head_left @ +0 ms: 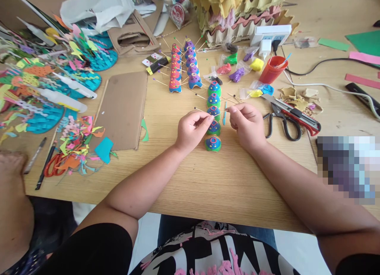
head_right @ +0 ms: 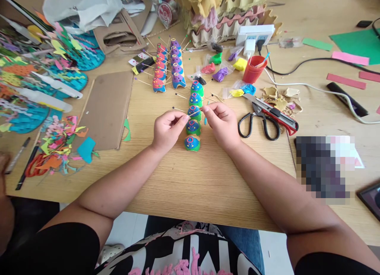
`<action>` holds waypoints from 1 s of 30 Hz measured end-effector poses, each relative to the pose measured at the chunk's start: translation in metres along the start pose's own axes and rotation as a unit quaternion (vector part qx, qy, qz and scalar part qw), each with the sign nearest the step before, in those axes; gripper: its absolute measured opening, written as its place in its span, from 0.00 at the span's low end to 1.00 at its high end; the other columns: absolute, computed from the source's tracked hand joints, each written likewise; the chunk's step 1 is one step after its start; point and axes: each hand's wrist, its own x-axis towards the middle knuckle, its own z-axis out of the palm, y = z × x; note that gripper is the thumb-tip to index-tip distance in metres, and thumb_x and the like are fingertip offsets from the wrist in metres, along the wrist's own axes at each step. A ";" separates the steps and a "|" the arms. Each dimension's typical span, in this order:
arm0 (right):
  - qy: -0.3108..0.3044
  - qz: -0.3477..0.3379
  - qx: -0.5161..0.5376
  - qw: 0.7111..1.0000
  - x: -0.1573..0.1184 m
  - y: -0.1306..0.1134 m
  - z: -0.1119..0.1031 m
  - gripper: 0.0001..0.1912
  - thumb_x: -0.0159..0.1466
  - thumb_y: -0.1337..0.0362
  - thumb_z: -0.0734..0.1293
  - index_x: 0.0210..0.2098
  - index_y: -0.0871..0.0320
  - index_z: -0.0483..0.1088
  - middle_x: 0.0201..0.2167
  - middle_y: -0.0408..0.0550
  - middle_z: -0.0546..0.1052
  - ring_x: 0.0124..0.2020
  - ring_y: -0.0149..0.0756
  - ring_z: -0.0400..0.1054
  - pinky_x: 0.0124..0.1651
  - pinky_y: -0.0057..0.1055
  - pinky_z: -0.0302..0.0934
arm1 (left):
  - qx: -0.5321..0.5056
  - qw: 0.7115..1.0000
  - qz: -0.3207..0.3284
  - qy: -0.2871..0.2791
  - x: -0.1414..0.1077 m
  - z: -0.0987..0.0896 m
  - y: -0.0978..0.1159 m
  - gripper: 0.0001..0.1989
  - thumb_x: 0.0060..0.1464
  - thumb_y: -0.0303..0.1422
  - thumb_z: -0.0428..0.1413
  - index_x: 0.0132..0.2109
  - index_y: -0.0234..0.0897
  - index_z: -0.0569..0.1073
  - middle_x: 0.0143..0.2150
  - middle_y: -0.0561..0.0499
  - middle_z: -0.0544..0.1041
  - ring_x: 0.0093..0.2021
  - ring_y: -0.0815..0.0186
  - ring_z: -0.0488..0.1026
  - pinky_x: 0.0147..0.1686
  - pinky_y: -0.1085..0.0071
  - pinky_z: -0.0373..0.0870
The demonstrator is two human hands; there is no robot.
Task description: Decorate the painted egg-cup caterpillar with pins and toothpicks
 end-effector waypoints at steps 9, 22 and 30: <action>-0.017 0.015 -0.005 1.000 -0.001 -0.002 0.000 0.25 0.57 0.39 0.78 0.32 0.54 0.77 0.19 0.36 0.63 0.21 0.26 0.52 0.23 0.28 0.48 | 0.003 1.000 -0.027 -0.007 0.000 0.000 0.001 0.18 0.64 0.48 0.62 0.34 0.38 0.80 0.32 0.50 0.81 0.32 0.68 0.75 0.35 0.70 0.72; -0.040 0.018 0.048 0.998 0.000 0.000 -0.001 0.23 0.60 0.40 0.76 0.31 0.55 0.77 0.18 0.35 0.61 0.19 0.24 0.49 0.22 0.28 0.44 | -0.013 0.999 -0.041 -0.007 0.001 -0.001 0.000 0.20 0.63 0.50 0.62 0.34 0.38 0.80 0.32 0.50 0.82 0.33 0.68 0.76 0.36 0.70 0.73; -0.030 0.015 0.015 0.999 0.000 0.003 -0.001 0.24 0.58 0.39 0.77 0.34 0.54 0.77 0.18 0.35 0.62 0.20 0.25 0.50 0.23 0.28 0.46 | -0.030 0.999 -0.037 -0.008 0.000 -0.001 0.000 0.18 0.63 0.48 0.63 0.34 0.37 0.81 0.32 0.50 0.82 0.32 0.69 0.75 0.35 0.71 0.72</action>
